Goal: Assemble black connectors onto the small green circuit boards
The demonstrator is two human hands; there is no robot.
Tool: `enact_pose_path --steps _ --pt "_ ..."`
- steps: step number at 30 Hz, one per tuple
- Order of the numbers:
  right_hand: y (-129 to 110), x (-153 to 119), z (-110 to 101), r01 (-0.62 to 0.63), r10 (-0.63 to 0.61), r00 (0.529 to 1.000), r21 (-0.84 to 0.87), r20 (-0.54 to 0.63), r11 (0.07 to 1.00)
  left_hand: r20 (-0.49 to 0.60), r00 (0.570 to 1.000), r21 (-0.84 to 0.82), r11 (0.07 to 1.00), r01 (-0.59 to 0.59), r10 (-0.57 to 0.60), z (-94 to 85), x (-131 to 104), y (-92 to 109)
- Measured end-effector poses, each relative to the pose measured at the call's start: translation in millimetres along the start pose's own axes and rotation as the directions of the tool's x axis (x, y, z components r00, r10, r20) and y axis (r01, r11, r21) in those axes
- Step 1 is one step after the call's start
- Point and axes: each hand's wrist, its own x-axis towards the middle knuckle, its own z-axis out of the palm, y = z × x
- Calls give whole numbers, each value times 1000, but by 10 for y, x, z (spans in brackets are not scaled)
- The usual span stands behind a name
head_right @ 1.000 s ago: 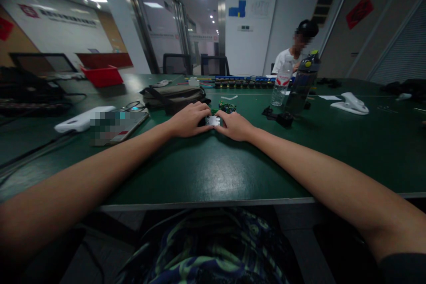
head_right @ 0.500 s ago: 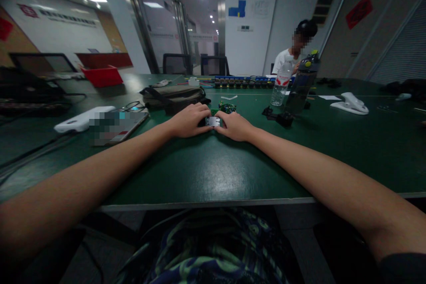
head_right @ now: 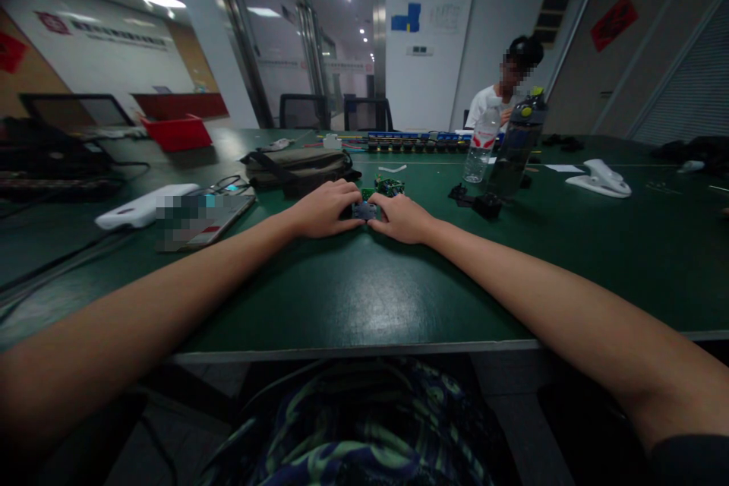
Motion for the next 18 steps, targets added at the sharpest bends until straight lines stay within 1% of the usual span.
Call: enact_pose_path --steps 10,18 --pt "-22 -12 -12 0 0 1000 -17 -4 1000 -24 1000 -14 1000 -16 16 21 -6 -13" --pt "-23 -9 -17 -2 2 1000 -32 0 999 -6 1000 -5 1000 -12 12 13 0 -7"
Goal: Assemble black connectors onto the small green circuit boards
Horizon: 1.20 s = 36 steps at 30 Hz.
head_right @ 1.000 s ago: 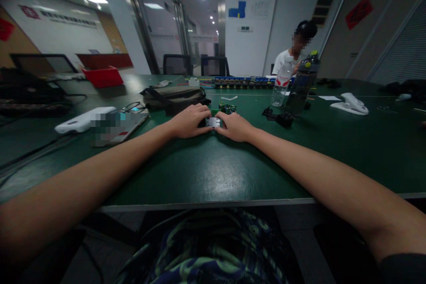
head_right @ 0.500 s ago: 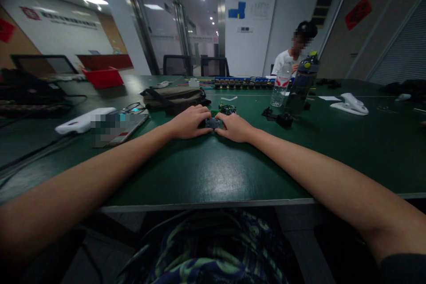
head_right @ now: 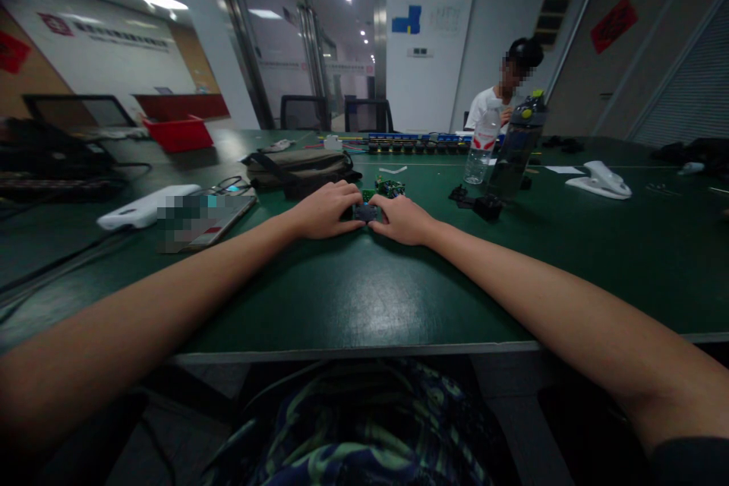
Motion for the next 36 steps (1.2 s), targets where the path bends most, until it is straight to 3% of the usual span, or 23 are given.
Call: enact_pose_path --steps 36 --pt "-18 -3 -3 1 -1 1000 -8 -2 1000 -5 1000 -20 1000 2 -3 11 -5 -2"
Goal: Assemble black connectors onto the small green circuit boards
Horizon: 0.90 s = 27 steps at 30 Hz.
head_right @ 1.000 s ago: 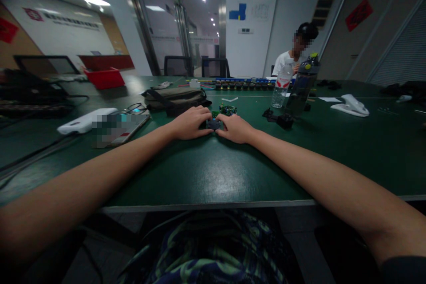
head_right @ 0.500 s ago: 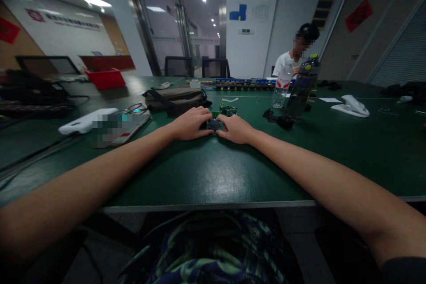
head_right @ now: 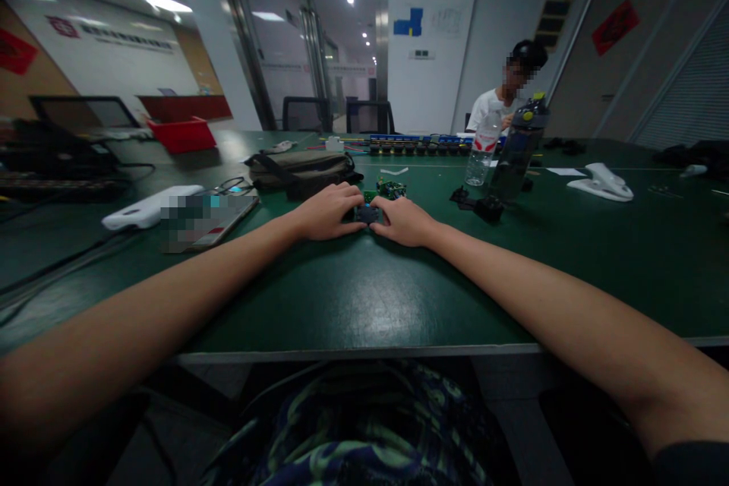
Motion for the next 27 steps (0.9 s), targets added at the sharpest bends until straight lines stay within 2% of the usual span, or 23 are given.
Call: enact_pose_path --steps 27 --pt "-1 2 -9 9 -9 1000 7 20 1000 31 999 27 1000 12 -13 -31 -1 31"
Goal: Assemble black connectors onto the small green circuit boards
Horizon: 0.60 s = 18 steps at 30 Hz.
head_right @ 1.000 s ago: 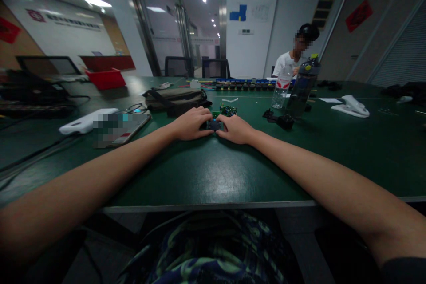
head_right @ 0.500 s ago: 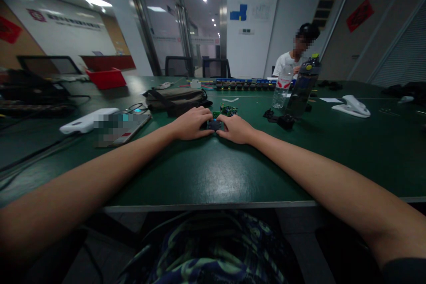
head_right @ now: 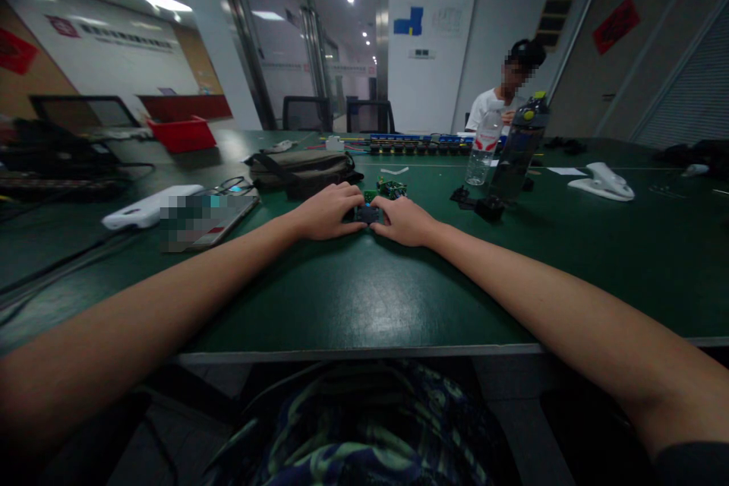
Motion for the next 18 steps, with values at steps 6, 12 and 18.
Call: enact_pose_path --steps 6,12,18 --pt "-11 0 -3 -16 16 1000 -9 -5 1000 3 1000 8 1000 0 0 -1 8 -2" --pt "-18 0 -9 -20 20 1000 -5 4 1000 0 1000 11 1000 -3 3 2 5 -6" --pt "-15 -3 -6 -24 24 1000 -6 4 1000 -13 1000 7 1000 -4 4 13 1 -14"
